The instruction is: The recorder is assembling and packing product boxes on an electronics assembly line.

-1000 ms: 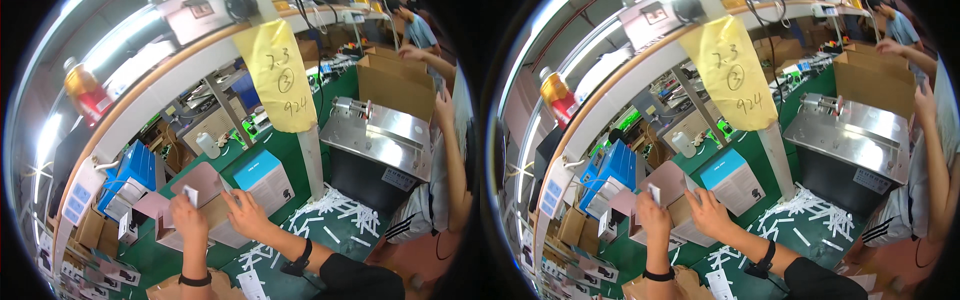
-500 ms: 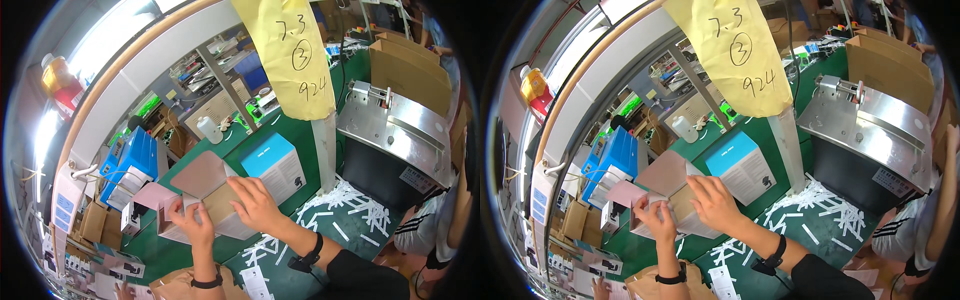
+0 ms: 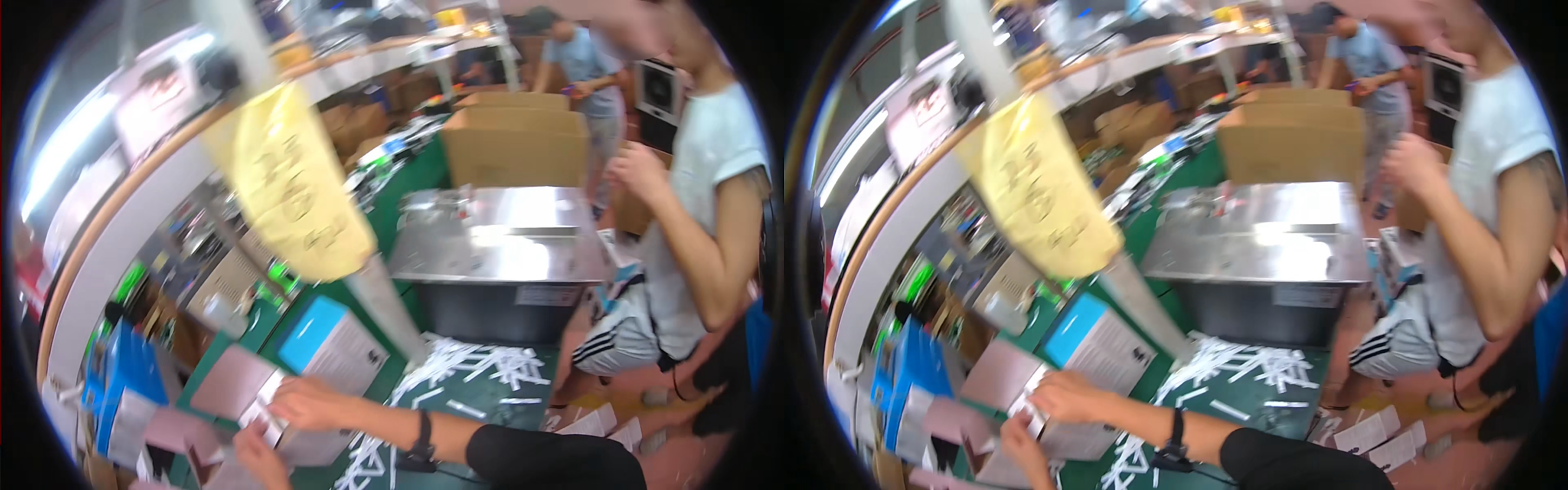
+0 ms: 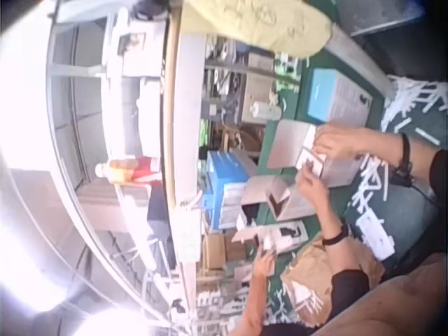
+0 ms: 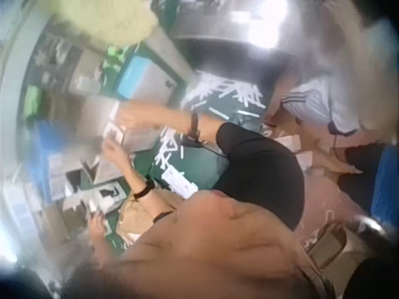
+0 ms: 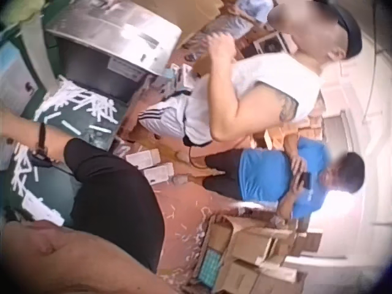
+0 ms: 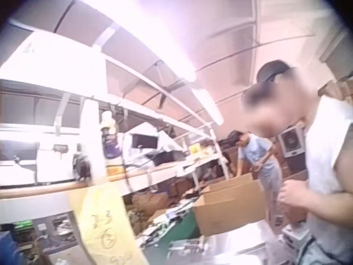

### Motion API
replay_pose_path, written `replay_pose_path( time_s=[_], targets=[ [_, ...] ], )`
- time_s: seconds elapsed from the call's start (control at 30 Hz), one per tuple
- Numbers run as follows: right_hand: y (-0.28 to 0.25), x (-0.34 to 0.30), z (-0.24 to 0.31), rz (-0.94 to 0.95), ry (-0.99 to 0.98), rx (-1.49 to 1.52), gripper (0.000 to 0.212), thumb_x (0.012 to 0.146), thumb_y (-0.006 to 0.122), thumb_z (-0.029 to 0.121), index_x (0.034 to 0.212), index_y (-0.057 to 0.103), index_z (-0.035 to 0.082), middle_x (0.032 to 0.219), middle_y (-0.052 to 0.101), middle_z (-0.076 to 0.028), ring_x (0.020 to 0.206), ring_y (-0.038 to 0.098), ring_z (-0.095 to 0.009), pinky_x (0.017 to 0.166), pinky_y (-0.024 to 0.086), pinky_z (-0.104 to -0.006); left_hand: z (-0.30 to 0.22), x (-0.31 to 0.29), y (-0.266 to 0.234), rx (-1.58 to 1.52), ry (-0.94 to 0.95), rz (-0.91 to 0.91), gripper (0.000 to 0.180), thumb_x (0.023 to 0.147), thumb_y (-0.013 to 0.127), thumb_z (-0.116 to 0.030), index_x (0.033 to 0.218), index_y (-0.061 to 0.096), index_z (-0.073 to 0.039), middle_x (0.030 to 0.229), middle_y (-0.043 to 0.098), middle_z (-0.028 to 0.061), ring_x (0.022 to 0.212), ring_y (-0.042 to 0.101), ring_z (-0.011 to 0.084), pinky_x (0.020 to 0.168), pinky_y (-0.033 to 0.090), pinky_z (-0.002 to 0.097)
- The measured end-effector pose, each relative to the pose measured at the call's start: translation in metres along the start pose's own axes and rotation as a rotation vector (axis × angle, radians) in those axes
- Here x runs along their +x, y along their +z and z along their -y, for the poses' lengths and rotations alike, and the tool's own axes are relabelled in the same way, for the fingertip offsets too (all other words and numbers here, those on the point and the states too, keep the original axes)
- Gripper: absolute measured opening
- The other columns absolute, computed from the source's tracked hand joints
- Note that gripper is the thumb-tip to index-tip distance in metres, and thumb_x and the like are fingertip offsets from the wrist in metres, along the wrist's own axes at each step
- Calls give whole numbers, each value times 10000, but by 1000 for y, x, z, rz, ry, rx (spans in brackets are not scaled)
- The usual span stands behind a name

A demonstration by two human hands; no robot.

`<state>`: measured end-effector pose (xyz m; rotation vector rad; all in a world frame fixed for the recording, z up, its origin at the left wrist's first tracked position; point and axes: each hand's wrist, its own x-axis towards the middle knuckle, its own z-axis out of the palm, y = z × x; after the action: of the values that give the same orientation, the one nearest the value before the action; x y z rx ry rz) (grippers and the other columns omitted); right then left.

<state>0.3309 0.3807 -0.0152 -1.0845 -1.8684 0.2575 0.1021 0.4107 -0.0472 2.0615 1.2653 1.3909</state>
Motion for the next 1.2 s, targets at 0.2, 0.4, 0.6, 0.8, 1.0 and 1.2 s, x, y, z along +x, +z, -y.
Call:
replay_pose_path(
  time_s=[0.2,0.4,0.6,0.8,1.0,1.2],
  targets=[
    [-9,14,7,-113,182,-50,854,794,664,-41,1542,271,84,1384,490,-233,1246,520,-398,969,490,-480,14,23,3,281,124,-214,779,773,878,-275,1325,440,56,1221,554,228,1119,538,374,1032,434,444],
    [14,-4,-52,-310,-48,534,703,770,750,-29,1402,451,43,1399,461,-169,1339,464,-375,1130,403,-426,48,26,18,-269,239,-167,444,846,782,-168,1162,516,-2,1091,607,142,1050,589,288,956,477,432],
    [-12,-21,-68,-54,-324,415,417,796,815,217,1168,692,74,1321,574,-118,1326,477,-333,1161,335,-476,-23,2,15,-344,312,133,369,845,753,-316,1011,574,-41,1222,649,200,1315,505,376,1125,335,530],
    [-36,-35,-58,-61,-174,453,536,772,832,181,1268,675,52,1387,599,-125,1430,401,-347,1173,324,-499,-36,0,37,-189,352,104,417,821,749,-218,1187,635,-53,1342,621,182,1398,426,398,1155,314,520],
    [-13,-36,-52,-190,-60,654,473,733,848,117,1177,711,29,1264,678,-123,1350,510,-323,1104,430,-464,-43,-7,24,-107,331,70,458,769,812,-199,1180,676,-49,1311,638,176,1367,469,400,1136,359,515],
    [-22,-29,-36,-242,-50,417,336,769,839,85,1075,733,-3,1152,720,-117,1354,490,-332,1099,420,-465,-46,0,21,-193,316,27,321,819,788,-177,1112,734,-58,1205,697,159,1277,563,399,1092,421,491]
  ],
)
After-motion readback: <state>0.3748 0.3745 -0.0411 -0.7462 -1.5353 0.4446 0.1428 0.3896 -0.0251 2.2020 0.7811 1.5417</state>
